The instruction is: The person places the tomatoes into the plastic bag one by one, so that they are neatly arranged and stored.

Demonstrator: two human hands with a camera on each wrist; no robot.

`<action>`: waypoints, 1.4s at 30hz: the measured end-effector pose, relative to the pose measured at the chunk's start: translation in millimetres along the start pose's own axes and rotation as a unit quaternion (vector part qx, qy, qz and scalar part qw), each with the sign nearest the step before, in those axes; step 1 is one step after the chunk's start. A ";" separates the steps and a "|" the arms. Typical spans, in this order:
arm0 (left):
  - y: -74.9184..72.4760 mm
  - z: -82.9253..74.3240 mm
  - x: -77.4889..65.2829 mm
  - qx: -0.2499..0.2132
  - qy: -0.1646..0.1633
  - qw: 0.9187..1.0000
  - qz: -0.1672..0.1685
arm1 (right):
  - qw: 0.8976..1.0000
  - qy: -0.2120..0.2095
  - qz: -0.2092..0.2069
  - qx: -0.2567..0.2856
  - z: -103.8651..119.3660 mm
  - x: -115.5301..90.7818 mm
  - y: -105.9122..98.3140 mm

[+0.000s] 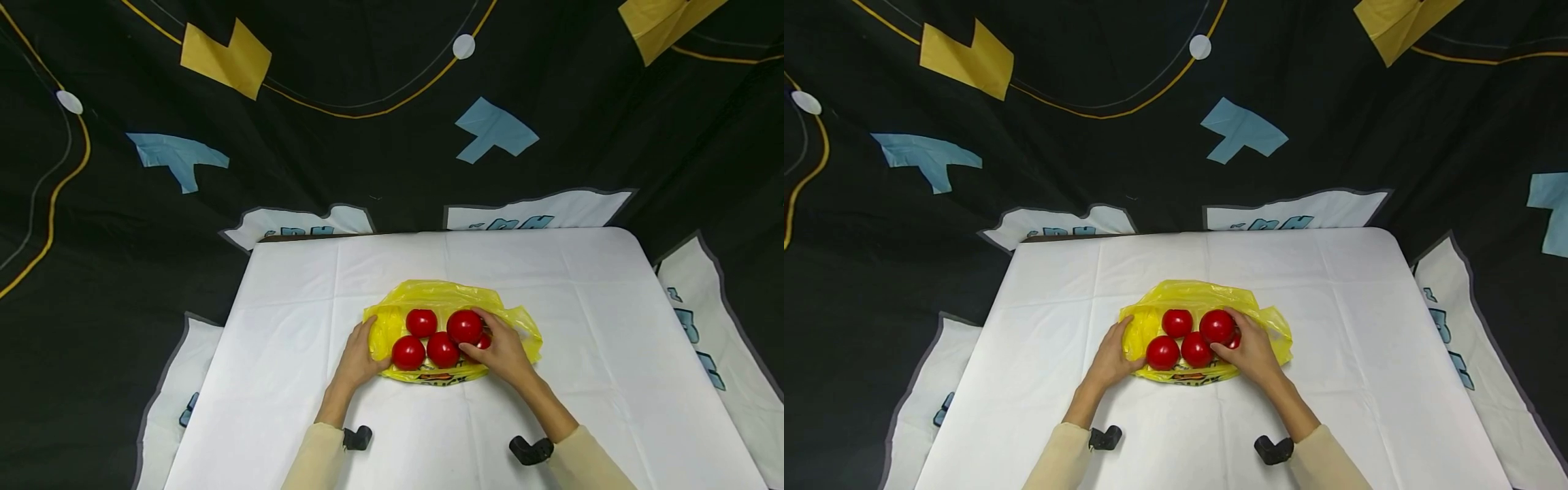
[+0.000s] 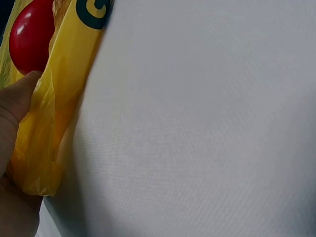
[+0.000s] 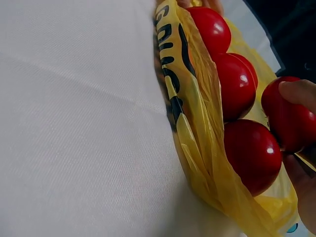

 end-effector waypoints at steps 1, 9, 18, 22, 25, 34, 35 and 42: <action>0.1 0.0 0.2 0.001 0.002 1.000 0.000 | 1.000 0.001 0.002 -0.002 -0.2 1.1 1.0; 1.0 1.3 0.9 -0.001 -0.003 1.000 0.001 | 1.000 0.003 0.008 -0.009 -0.9 7.3 6.5; 1.2 1.3 0.4 0.006 -0.004 1.000 0.005 | 1.000 0.009 0.017 -0.003 -0.1 12.3 9.9; 0.9 0.6 -0.1 0.006 -0.002 1.000 0.006 | 0.999 0.022 0.023 0.001 -0.5 14.6 11.7; 0.8 0.3 -0.3 0.006 -0.003 1.000 0.005 | 0.999 0.028 0.026 0.001 -1.8 17.0 13.5; 1.2 0.5 0.1 0.007 -0.006 1.000 0.005 | 0.998 0.045 0.027 -0.021 -6.4 24.1 20.2; 1.5 0.3 0.2 0.007 -0.007 1.000 0.005 | 0.998 0.049 0.029 -0.024 -6.8 24.3 21.0; 1.6 -1.2 0.2 0.011 0.001 1.000 -0.008 | 0.997 0.060 0.035 -0.038 -7.1 24.6 24.1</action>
Point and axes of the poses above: each hand's wrist, its own x-axis towards the middle knuckle, its own y-axis out of the palm, z = x × y, the point moved 1 cm from there along x, towards the middle knuckle, and after that the axes turned 15 degrees about y, right-handed, at the moved point
